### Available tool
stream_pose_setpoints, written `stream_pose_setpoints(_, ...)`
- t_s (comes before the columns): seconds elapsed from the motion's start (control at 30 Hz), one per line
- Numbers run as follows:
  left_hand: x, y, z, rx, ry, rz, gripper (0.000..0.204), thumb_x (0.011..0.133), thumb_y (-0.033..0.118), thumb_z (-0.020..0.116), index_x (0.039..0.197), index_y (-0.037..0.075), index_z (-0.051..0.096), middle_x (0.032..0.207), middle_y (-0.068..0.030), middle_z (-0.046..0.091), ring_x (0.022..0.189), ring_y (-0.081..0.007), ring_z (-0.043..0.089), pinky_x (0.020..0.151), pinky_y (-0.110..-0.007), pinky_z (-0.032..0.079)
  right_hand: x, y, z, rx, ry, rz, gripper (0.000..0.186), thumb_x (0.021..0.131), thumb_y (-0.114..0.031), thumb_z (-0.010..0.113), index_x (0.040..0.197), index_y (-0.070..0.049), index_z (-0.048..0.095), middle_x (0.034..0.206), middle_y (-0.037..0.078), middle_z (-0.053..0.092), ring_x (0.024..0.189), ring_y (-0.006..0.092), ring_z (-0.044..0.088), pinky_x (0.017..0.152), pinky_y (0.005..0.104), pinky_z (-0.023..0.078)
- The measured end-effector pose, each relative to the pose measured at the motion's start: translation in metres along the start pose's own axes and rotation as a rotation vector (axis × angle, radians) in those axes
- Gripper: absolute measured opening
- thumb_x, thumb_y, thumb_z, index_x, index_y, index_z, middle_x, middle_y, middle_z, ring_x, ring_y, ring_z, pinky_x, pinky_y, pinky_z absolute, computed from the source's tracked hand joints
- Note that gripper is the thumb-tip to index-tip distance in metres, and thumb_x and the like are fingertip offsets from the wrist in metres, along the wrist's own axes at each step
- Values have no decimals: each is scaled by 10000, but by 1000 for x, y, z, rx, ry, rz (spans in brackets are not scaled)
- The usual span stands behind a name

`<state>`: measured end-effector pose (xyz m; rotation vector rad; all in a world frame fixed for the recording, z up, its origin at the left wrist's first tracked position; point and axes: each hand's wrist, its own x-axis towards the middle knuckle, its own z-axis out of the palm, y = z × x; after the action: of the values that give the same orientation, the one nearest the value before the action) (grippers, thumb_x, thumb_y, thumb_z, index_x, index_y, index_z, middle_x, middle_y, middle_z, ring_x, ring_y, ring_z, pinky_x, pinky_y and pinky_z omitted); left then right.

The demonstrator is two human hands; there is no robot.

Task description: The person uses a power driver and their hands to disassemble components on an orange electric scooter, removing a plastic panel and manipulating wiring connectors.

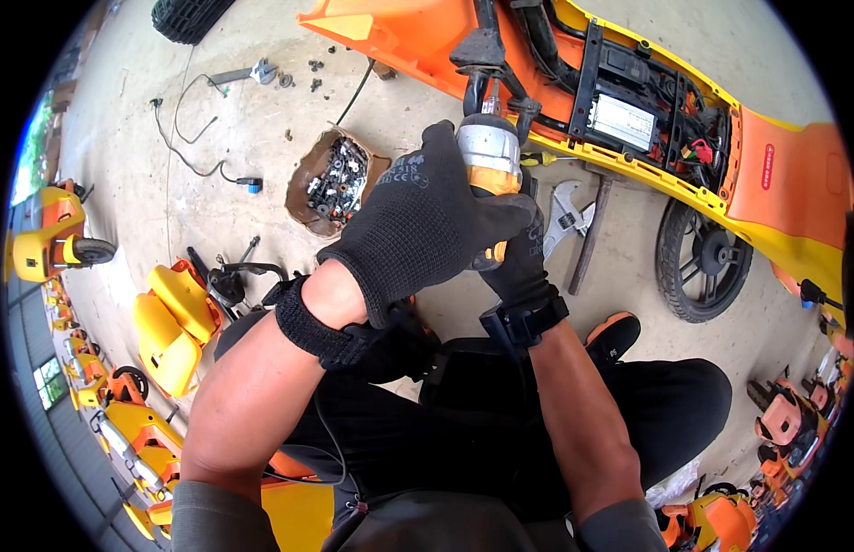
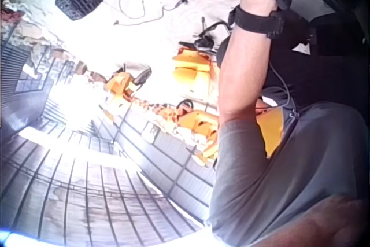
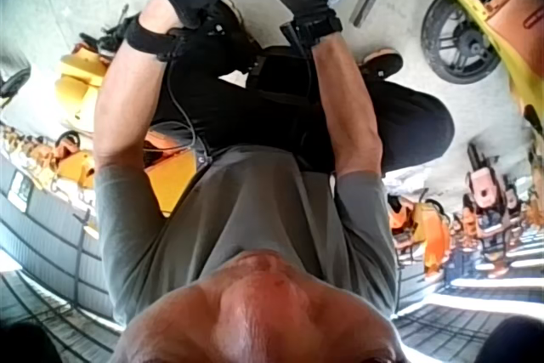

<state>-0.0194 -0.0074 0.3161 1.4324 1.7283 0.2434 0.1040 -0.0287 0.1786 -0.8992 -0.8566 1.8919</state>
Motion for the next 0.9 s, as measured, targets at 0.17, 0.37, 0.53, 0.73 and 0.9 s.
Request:
stream_pose_setpoints(0.17,1,1,0,-1,-5,-45,709,793,387,791,1210,-84,464,948,-171,655,826,-193,686,692,-300,584,1,4,-2,176,-5,41,415,1026,-315,453,1329,-40,384,1232,157,563,1112,272,614,915,406,558)
stream_pose_setpoints(0.37,-1,1,-1,1,3,-22,725,790,397,793,1223,-77,457,970,-162,652,863,-206,684,718,-307,582,5,14,-6,750,1,180,495,1028,-429,411,1315,-26,428,1244,168,570,1102,285,615,940,419,539)
stream_pose_setpoints(0.53,0,-2,0,-23,4,-13,694,791,388,795,1211,-63,477,973,-161,652,888,-211,681,744,-317,576,5,24,-11,410,-24,45,456,1044,-380,387,1327,-25,426,1254,164,560,1116,277,603,949,415,532)
stream_pose_setpoints(0.73,0,-2,0,-39,7,15,655,792,378,795,1198,-42,497,968,-161,655,879,-207,680,746,-316,569,6,26,-10,720,-8,136,392,1048,-292,388,1337,-28,404,1266,155,541,1146,269,583,965,409,524)
stream_pose_setpoints(0.9,2,-7,1,-30,34,56,668,788,395,785,1153,-70,475,904,-190,655,825,-255,686,704,-338,564,5,33,-11,485,20,97,397,1051,-316,376,1330,-36,409,1247,146,553,1130,263,592,961,408,525)
